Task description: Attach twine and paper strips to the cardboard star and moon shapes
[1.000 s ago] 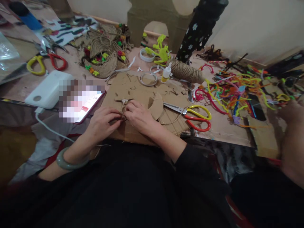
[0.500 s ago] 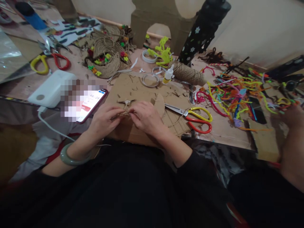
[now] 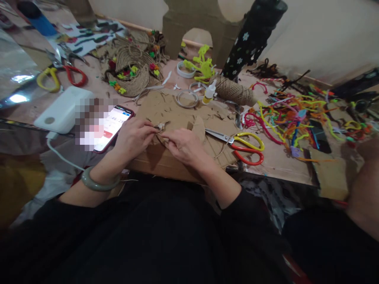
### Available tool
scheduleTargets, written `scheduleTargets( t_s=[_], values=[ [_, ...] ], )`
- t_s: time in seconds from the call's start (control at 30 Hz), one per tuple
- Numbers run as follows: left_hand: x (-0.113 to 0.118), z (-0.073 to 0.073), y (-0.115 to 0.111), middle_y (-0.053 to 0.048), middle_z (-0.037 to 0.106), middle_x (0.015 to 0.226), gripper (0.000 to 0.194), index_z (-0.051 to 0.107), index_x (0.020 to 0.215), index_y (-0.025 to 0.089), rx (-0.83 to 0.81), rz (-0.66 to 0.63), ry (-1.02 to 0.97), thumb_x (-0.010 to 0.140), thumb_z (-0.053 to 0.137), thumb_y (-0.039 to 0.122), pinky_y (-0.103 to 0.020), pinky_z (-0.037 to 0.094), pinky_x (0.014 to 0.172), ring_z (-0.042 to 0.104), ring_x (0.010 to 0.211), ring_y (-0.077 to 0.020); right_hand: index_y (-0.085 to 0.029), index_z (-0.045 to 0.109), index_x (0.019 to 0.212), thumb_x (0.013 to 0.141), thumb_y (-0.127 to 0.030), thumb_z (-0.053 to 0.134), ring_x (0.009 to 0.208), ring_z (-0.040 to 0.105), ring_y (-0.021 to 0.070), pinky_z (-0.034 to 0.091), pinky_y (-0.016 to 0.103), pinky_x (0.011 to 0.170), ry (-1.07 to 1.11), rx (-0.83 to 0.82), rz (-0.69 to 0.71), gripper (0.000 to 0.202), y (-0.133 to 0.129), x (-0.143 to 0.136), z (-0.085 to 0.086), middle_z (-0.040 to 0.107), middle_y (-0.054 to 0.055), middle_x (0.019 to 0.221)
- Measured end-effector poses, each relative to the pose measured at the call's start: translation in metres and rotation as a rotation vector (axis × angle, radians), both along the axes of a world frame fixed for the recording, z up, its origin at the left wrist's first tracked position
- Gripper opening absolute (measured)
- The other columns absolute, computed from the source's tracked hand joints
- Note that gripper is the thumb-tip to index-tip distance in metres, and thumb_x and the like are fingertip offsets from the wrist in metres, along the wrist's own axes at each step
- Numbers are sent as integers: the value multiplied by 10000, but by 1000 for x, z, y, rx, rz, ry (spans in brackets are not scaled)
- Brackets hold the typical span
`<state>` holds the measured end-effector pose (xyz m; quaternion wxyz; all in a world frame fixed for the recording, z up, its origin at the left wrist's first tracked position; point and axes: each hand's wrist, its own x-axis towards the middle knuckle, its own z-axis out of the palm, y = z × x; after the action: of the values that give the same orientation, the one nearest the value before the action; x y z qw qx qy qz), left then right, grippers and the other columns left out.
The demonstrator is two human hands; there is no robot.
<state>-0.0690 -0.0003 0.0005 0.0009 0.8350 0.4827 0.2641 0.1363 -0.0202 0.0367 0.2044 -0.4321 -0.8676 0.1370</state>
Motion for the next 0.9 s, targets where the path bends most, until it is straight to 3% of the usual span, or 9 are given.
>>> scheduleTargets(
  t_s=[0.13,0.3,0.5,0.77,0.9],
  values=[
    [1,0,4,-65,703,970,106,714,872,222,2,60,48,849,611,220,-418,442,815,595,955,-261,-141,722,1044,884,-162,441,864,635,192,464,315,793,-90,-79,-84,324,-2,-5,1,733,100,925],
    [0,-2,3,-63,710,968,122,718,871,217,-30,60,13,857,597,220,-411,440,831,603,956,-255,-166,703,1090,949,-287,455,938,667,199,472,308,825,-94,-138,-146,310,0,-9,-2,735,101,1055],
    [-2,-1,2,-62,710,959,104,710,873,218,-30,41,-30,855,609,234,-393,440,827,607,945,-240,-148,707,973,949,-295,451,879,670,193,452,297,761,-162,-98,-221,296,4,-10,-6,739,104,990],
    [2,-4,0,-63,707,949,122,705,932,224,16,14,-110,853,613,239,-384,456,806,616,914,-235,-145,700,943,921,-273,477,841,660,194,446,297,745,-72,-118,-209,258,6,-8,-3,734,100,928],
    [0,0,-2,-63,698,843,150,711,903,200,36,9,-200,883,573,256,-350,474,767,624,844,-210,-135,694,946,908,-251,495,837,660,196,454,302,760,-38,-137,-235,234,8,-7,-1,732,104,922]
  ],
)
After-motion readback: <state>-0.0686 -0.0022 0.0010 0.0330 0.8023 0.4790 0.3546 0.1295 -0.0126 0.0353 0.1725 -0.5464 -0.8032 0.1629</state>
